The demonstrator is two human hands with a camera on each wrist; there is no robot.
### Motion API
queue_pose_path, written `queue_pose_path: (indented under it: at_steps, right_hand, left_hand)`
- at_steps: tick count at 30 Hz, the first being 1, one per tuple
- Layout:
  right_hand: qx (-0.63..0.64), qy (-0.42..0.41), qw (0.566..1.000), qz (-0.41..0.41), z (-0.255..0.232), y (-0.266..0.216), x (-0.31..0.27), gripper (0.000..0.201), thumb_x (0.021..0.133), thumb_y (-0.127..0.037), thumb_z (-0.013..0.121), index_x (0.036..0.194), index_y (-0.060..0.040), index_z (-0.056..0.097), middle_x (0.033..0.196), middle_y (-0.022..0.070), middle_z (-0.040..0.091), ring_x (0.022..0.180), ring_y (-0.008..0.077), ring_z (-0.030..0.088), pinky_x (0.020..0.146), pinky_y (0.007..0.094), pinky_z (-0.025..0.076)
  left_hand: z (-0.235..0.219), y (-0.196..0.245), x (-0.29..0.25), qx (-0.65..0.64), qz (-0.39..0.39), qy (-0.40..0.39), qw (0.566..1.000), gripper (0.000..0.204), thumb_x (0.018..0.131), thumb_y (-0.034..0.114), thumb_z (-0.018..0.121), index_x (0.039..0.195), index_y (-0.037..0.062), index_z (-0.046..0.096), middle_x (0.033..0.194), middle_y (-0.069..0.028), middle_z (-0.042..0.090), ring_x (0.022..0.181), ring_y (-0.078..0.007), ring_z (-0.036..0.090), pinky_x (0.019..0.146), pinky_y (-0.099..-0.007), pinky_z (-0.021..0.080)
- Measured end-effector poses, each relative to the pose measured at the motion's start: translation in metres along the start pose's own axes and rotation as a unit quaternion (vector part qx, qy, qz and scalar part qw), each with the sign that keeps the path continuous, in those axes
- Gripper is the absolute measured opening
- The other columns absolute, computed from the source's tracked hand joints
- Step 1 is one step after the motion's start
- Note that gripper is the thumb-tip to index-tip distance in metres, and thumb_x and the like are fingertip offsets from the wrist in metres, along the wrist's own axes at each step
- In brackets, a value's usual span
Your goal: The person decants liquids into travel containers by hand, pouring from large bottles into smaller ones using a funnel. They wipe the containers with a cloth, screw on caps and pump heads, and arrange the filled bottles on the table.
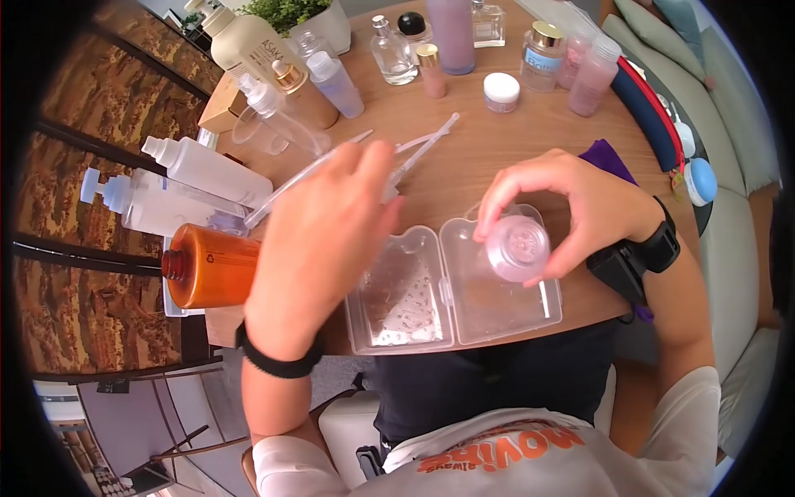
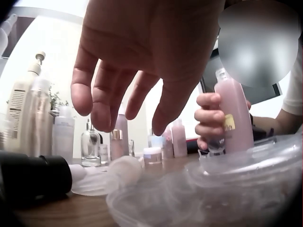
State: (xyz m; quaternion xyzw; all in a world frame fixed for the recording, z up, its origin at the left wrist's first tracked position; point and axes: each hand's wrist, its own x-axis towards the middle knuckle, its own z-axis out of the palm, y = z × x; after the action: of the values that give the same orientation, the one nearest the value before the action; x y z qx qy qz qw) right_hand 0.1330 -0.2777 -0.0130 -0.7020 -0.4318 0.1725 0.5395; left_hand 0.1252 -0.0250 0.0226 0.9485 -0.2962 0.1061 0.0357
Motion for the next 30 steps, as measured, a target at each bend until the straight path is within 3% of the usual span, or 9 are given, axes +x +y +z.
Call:
queue_pose_path:
  at_steps: [6, 15, 19, 20, 21, 23, 26, 27, 30]
  right_hand:
    - [0.017, 0.000, 1.000, 0.010, -0.001, -0.002, 0.001, 0.044, 0.063, -0.008, 0.082, 0.102, -0.0039, 0.064, 0.098, 0.0052, 0.067, 0.091, 0.0154, 0.063, 0.084, 0.0288, 0.048]
    - [0.024, -0.007, 0.999, 0.020, -0.002, 0.001, 0.003, 0.046, 0.057, -0.007, 0.078, 0.102, -0.0055, 0.066, 0.099, 0.0059, 0.067, 0.092, 0.0198, 0.064, 0.083, 0.0301, 0.049]
    - [0.016, -0.004, 1.000, 0.017, -0.001, 0.002, 0.002, 0.046, 0.057, -0.006, 0.078, 0.101, -0.0059, 0.066, 0.100, 0.0059, 0.067, 0.093, 0.0207, 0.064, 0.083, 0.0304, 0.049]
    - [0.006, -0.007, 1.000, 0.017, -0.002, 0.001, 0.003, 0.046, 0.057, -0.006, 0.078, 0.101, -0.0060, 0.066, 0.100, 0.0060, 0.067, 0.093, 0.0210, 0.064, 0.083, 0.0304, 0.049]
    - [-0.005, -0.011, 1.000, 0.017, -0.003, 0.001, 0.004, 0.046, 0.057, -0.006, 0.078, 0.101, -0.0061, 0.066, 0.100, 0.0060, 0.067, 0.093, 0.0212, 0.064, 0.083, 0.0303, 0.049]
    - [-0.005, -0.013, 1.000, 0.014, -0.003, 0.001, 0.005, 0.046, 0.057, -0.006, 0.078, 0.101, -0.0061, 0.066, 0.100, 0.0059, 0.067, 0.092, 0.0210, 0.064, 0.083, 0.0300, 0.049]
    - [-0.010, 0.000, 1.000, 0.012, -0.002, 0.000, 0.003, 0.045, 0.058, -0.007, 0.080, 0.101, -0.0057, 0.066, 0.099, 0.0056, 0.067, 0.090, 0.0206, 0.065, 0.081, 0.0293, 0.050]
    - [-0.012, 0.007, 1.000, 0.011, -0.001, -0.001, 0.004, 0.045, 0.058, -0.008, 0.080, 0.101, -0.0055, 0.066, 0.099, 0.0054, 0.068, 0.090, 0.0204, 0.065, 0.081, 0.0290, 0.050]
    - [-0.012, 0.009, 1.000, 0.013, 0.000, -0.002, 0.003, 0.045, 0.061, -0.011, 0.082, 0.102, -0.0050, 0.066, 0.098, 0.0056, 0.068, 0.089, 0.0197, 0.065, 0.080, 0.0287, 0.050]
  left_hand:
    - [0.023, -0.003, 0.006, 0.056, 0.009, -0.005, 0.998, 0.038, 0.073, 0.016, 0.074, 0.102, 0.0053, 0.051, 0.085, -0.0112, 0.060, 0.069, -0.0309, 0.062, 0.055, -0.0384, 0.048]
    - [0.033, -0.016, -0.002, -0.004, -0.006, -0.020, 1.000, 0.033, 0.075, 0.015, 0.071, 0.099, 0.0070, 0.050, 0.069, -0.0111, 0.060, 0.062, -0.0302, 0.061, 0.053, -0.0392, 0.047]
    - [0.034, -0.024, 0.000, -0.043, 0.006, 0.029, 0.999, 0.027, 0.075, 0.013, 0.069, 0.096, 0.0073, 0.053, 0.066, -0.0119, 0.061, 0.059, -0.0320, 0.061, 0.053, -0.0412, 0.046]
    - [0.033, -0.025, 0.000, -0.025, -0.005, 0.006, 1.000, 0.031, 0.075, 0.009, 0.067, 0.103, 0.0065, 0.056, 0.070, -0.0114, 0.062, 0.062, -0.0282, 0.062, 0.054, -0.0362, 0.047]
    - [0.031, -0.025, 0.002, -0.078, 0.019, 0.069, 0.994, 0.034, 0.075, 0.008, 0.067, 0.107, 0.0058, 0.056, 0.072, -0.0104, 0.062, 0.064, -0.0248, 0.062, 0.056, -0.0339, 0.047]
    - [0.026, -0.023, 0.008, -0.180, 0.066, 0.191, 0.963, 0.040, 0.076, 0.006, 0.067, 0.114, 0.0043, 0.055, 0.077, -0.0084, 0.062, 0.069, -0.0182, 0.062, 0.060, -0.0293, 0.047]
    - [0.016, -0.020, 0.007, -0.241, 0.034, 0.245, 0.939, 0.045, 0.079, 0.003, 0.064, 0.122, -0.0006, 0.052, 0.084, -0.0065, 0.062, 0.075, -0.0117, 0.057, 0.066, -0.0252, 0.046]
    - [0.016, -0.017, 0.004, -0.384, -0.027, 0.228, 0.894, 0.041, 0.082, 0.003, 0.061, 0.120, -0.0047, 0.049, 0.087, -0.0086, 0.063, 0.075, -0.0126, 0.057, 0.069, -0.0262, 0.046]
    - [0.015, -0.015, 0.003, -0.521, -0.043, 0.263, 0.811, 0.038, 0.085, 0.009, 0.054, 0.119, -0.0056, 0.047, 0.089, -0.0130, 0.061, 0.073, -0.0180, 0.058, 0.069, -0.0279, 0.047]
